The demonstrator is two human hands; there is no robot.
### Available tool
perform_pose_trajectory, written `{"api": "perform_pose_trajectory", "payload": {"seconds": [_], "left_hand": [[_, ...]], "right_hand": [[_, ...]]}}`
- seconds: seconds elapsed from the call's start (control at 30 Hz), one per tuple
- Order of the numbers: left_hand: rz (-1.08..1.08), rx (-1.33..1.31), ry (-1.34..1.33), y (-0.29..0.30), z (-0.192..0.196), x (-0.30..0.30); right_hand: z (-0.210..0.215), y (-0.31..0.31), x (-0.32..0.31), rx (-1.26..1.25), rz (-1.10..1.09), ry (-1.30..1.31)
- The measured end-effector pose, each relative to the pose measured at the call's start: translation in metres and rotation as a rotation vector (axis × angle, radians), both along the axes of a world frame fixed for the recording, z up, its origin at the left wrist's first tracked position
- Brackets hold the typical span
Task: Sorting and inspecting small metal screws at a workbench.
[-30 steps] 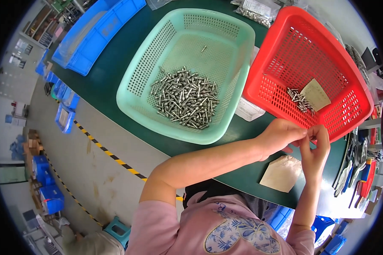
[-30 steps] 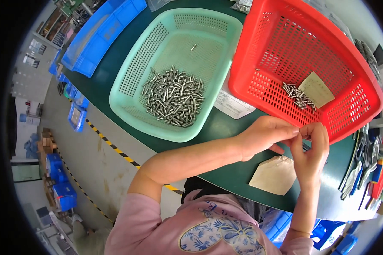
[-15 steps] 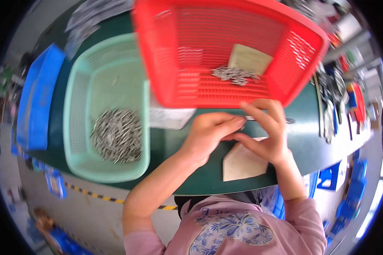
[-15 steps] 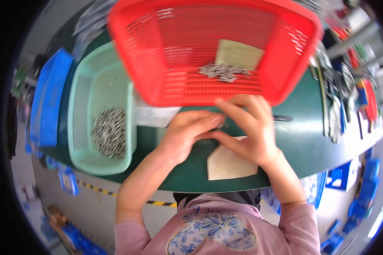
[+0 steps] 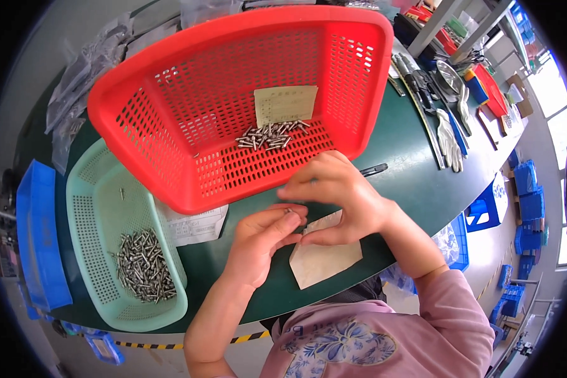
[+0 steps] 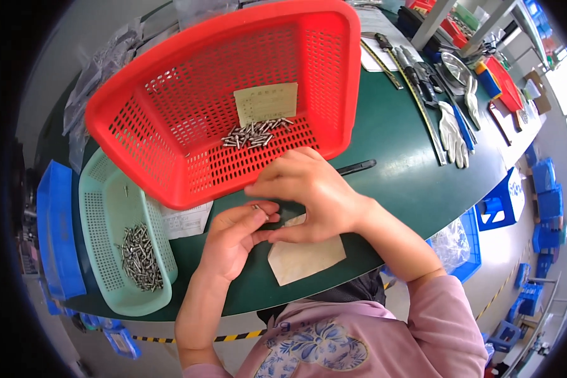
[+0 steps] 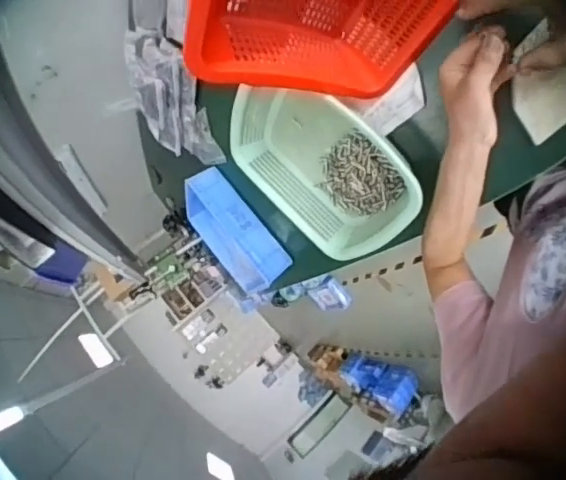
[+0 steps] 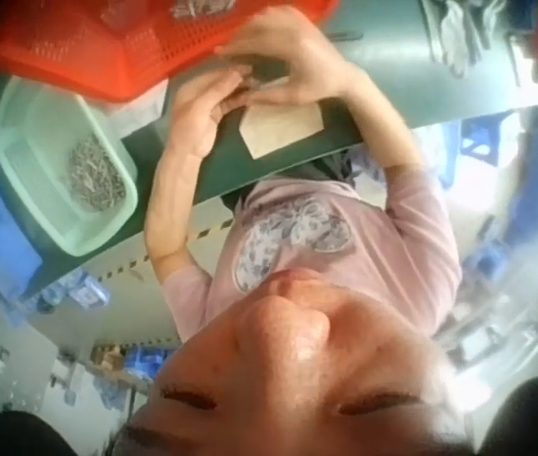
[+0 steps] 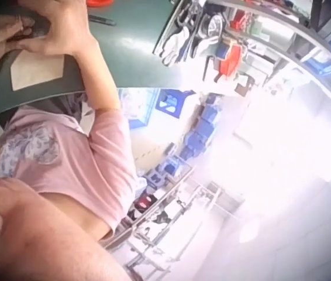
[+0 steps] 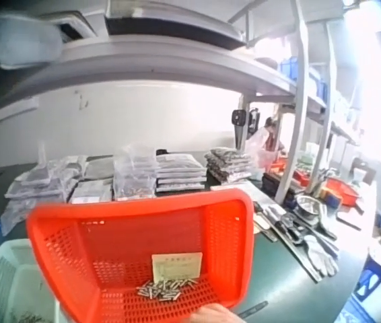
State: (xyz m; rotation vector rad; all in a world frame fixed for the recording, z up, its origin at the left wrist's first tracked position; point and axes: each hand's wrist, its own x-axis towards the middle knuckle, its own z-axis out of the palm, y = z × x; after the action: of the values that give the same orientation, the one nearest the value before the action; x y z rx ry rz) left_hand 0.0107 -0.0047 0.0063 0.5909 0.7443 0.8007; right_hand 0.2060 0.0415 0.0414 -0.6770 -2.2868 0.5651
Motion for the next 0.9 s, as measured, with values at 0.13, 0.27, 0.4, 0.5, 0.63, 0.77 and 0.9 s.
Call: {"api": "perform_pose_trajectory", "payload": {"seconds": [0.13, 0.27, 0.4, 0.5, 0.63, 0.77, 0.9], "left_hand": [[0.139, 0.055, 0.077, 0.002, 0.002, -0.001], [0.182, 0.016, 0.119, -0.002, -0.002, -0.005], [0.224, 0.033, 0.11, -0.002, -0.003, -0.001], [0.226, 0.069, 0.144, -0.001, -0.002, 0.0], [0.25, 0.092, 0.184, 0.001, 0.0, -0.002], [0.256, 0.125, 0.209, 0.004, -0.003, -0.004], [0.259, 0.166, 0.254, 0.007, -0.006, -0.005]], "right_hand": [[-0.01, 0.031, 0.001, 0.062, -0.465, -0.282], [-0.03, 0.059, -0.026, 0.03, -0.781, -0.773], [-0.03, 0.064, -0.018, 0.103, -0.74, -0.817], [-0.034, 0.068, -0.018, 0.177, -0.732, -0.829], [-0.029, 0.078, -0.02, -0.078, -0.752, -0.776], [-0.02, 0.083, -0.023, -0.284, -0.671, -0.788], [-0.016, 0.069, -0.038, -0.243, -0.819, -0.814]]}}
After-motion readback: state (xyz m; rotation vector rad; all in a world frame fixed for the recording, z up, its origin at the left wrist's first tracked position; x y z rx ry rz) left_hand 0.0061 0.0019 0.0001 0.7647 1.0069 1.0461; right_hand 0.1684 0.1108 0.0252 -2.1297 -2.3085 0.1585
